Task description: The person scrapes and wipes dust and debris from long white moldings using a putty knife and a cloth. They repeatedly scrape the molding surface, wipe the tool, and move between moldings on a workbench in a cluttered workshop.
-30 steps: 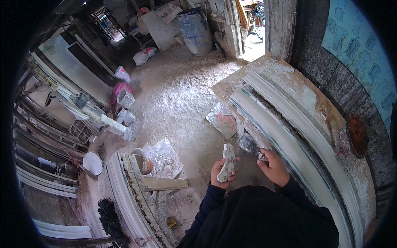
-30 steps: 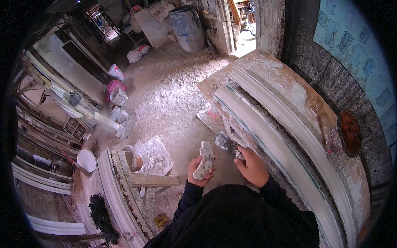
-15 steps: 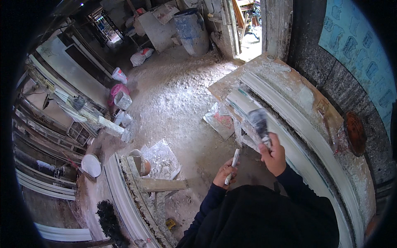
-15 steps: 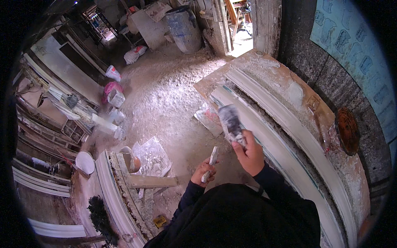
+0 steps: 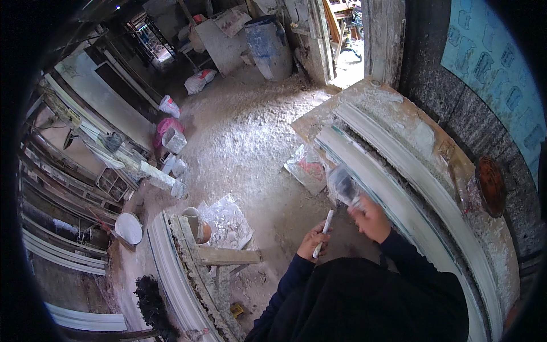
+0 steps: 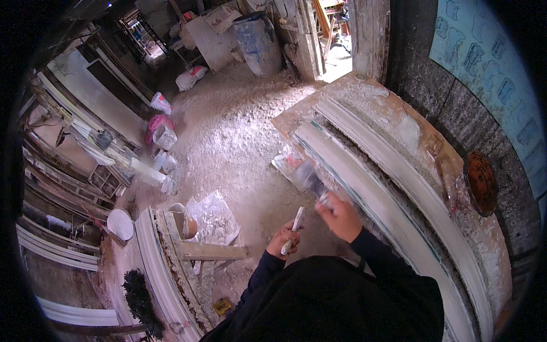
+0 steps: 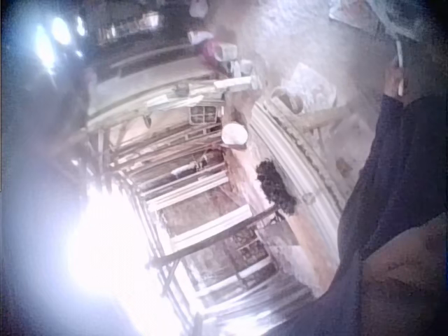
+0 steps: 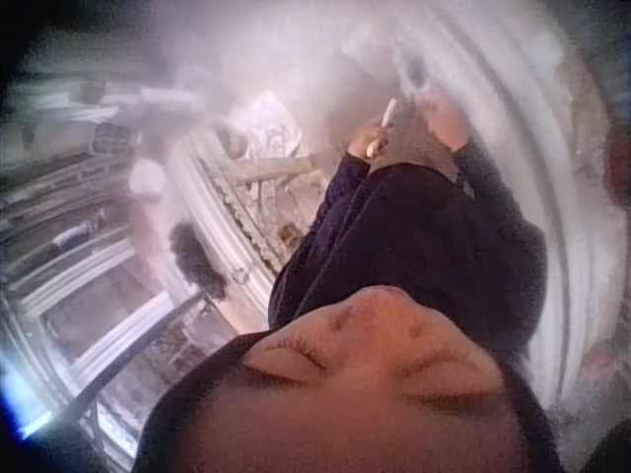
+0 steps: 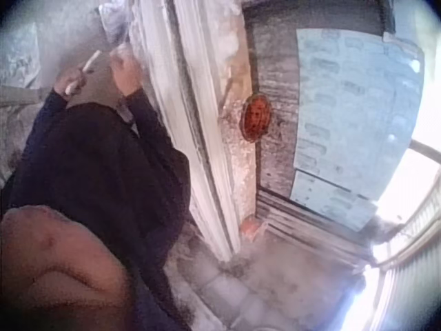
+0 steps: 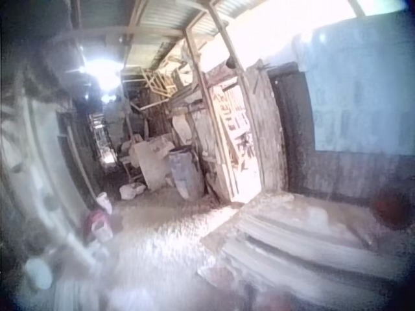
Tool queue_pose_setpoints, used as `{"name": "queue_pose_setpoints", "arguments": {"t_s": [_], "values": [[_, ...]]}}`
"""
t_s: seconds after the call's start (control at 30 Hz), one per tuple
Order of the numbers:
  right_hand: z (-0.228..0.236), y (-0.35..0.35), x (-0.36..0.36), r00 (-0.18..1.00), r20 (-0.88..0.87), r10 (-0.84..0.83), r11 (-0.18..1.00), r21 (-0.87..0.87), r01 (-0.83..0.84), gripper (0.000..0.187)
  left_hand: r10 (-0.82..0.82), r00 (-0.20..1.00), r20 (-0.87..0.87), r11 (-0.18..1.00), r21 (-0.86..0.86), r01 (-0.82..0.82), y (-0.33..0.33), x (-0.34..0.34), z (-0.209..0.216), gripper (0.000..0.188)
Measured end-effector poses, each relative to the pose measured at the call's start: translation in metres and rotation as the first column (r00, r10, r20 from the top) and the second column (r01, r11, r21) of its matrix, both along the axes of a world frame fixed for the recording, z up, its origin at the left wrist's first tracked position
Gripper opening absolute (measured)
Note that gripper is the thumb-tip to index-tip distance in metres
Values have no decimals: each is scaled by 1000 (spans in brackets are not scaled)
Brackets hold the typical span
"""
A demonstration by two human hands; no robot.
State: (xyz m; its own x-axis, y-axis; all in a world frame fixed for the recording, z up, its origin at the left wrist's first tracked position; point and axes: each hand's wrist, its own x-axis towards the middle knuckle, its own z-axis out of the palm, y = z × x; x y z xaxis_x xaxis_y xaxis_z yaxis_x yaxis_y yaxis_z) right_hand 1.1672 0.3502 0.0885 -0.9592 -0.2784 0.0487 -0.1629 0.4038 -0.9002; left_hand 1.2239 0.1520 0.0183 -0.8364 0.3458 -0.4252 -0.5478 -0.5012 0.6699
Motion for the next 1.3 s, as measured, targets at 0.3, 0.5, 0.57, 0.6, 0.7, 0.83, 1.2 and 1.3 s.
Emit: {"name": "queue_pose_setpoints", "arguments": {"t_s": [0.3, 0.5, 0.57, 0.6, 0.7, 0.83, 1.2, 1.3], "values": [[-5, 1, 1, 980, 87, -180, 932, -304, 198, 30, -6, 996, 92, 1000, 16, 5, -3, 0, -23, 42], [-32, 5, -3, 992, -79, 99, 991, 97, -91, 31, 13, 991, 133, 1000, -1, -13, 2, 1, -17, 36], [-19, -1, 1, 992, 74, -98, 980, -167, 109, 35, 27, 993, 119, 999, 31, -30, 0, -3, -20, 35], [-19, -4, 5, 990, 139, 28, 999, -41, -23, 33, 32, 994, 105, 998, 44, -37, -1, -7, -20, 34], [-23, -6, 10, 953, 254, 164, 973, 119, -199, 31, -29, 991, 129, 999, 31, 25, -5, -3, -36, 33], [-21, -2, 3, 988, 111, -106, 988, -104, 118, 29, -27, 984, 176, 999, 38, 20, -4, -5, -30, 33], [-42, -5, 3, 898, 404, 176, 984, -35, -177, 24, -4, 986, 165, 999, 37, -2, -4, -9, -43, 35], [-61, 3, -9, 938, 330, 109, 989, -133, -68, 23, 5, 979, 204, 999, 50, -15, -4, -11, -34, 35]]}}
